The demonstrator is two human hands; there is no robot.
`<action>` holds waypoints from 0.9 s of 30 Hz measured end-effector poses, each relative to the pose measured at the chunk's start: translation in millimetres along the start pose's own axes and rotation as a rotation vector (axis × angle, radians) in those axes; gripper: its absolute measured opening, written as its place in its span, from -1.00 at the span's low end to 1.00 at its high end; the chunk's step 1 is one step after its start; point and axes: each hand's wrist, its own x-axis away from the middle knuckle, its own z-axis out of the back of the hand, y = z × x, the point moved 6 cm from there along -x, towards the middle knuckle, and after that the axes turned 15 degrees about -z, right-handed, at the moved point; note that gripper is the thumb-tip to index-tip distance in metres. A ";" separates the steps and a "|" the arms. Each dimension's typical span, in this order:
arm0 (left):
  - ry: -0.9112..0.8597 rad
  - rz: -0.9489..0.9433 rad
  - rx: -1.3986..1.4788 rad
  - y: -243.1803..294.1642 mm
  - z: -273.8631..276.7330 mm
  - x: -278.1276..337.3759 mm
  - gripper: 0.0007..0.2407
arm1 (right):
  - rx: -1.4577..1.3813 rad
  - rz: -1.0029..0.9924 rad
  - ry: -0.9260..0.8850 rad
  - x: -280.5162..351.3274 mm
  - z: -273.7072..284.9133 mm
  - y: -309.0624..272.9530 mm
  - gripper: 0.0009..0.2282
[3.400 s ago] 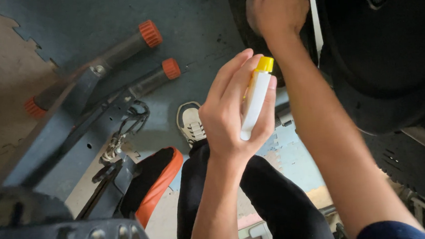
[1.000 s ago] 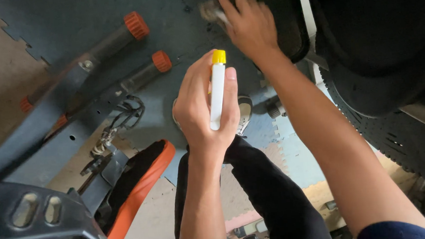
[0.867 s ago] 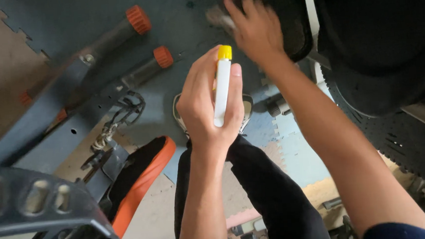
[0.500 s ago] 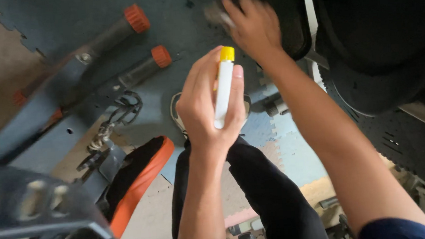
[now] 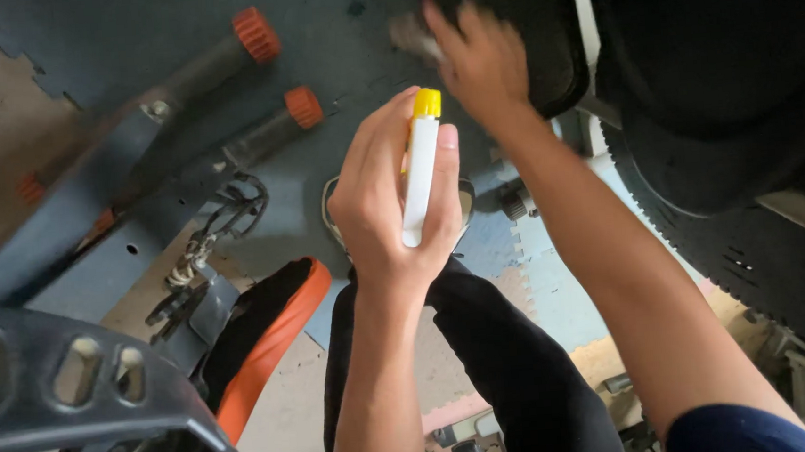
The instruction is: Cleaning an elliptical machine and other gym equipment with a spray bottle and cloth.
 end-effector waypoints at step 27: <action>-0.065 0.025 0.048 -0.7 -29.0 35.4 -0.80 | -0.070 -0.160 -0.137 57.7 27.4 33.6 -0.64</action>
